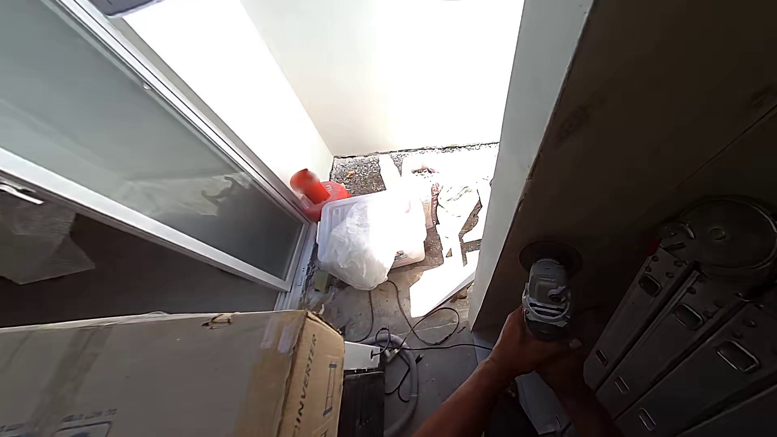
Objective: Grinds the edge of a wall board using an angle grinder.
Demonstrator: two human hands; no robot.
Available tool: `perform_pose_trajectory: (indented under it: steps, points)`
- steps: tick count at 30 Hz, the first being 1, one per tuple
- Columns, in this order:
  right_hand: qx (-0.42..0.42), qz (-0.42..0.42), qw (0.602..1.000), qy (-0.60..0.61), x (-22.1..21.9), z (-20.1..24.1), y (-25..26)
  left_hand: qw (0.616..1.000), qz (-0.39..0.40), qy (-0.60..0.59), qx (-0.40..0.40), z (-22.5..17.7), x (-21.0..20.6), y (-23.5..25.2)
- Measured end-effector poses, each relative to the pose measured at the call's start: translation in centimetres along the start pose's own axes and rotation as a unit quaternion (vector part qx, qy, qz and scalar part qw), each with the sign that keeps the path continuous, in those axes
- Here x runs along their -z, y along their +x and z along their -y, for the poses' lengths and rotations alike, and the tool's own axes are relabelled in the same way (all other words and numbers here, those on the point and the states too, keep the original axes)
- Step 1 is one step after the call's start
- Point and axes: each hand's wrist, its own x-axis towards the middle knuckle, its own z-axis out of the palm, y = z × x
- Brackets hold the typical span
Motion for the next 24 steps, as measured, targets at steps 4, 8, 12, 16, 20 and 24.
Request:
perform_pose_trajectory:
  steps: [4,8,12,16,20,24]
  points:
    - [0.013,0.007,1.000,-0.022,-0.6,-0.8,0.2,1.000,-0.007,0.001,-0.022,0.7,0.5,0.2]
    - [0.023,0.000,1.000,-0.005,-0.9,-0.9,0.5,1.000,-0.007,0.003,-0.030,0.8,0.7,0.4]
    - [0.011,0.002,1.000,-0.017,-1.1,-1.1,0.4,1.000,0.000,0.004,-0.026,1.1,0.8,0.7]
    - [0.025,0.013,0.999,-0.035,-1.3,-1.6,0.5,1.000,-0.008,-0.005,-0.018,1.7,0.9,0.5]
    - [0.016,0.003,1.000,-0.012,-1.3,-2.0,0.1,1.000,0.005,-0.002,-0.022,2.2,0.7,0.6]
    - [0.033,0.003,0.999,-0.020,-1.0,-1.6,0.9,1.000,-0.007,0.007,-0.023,1.4,0.6,0.9]
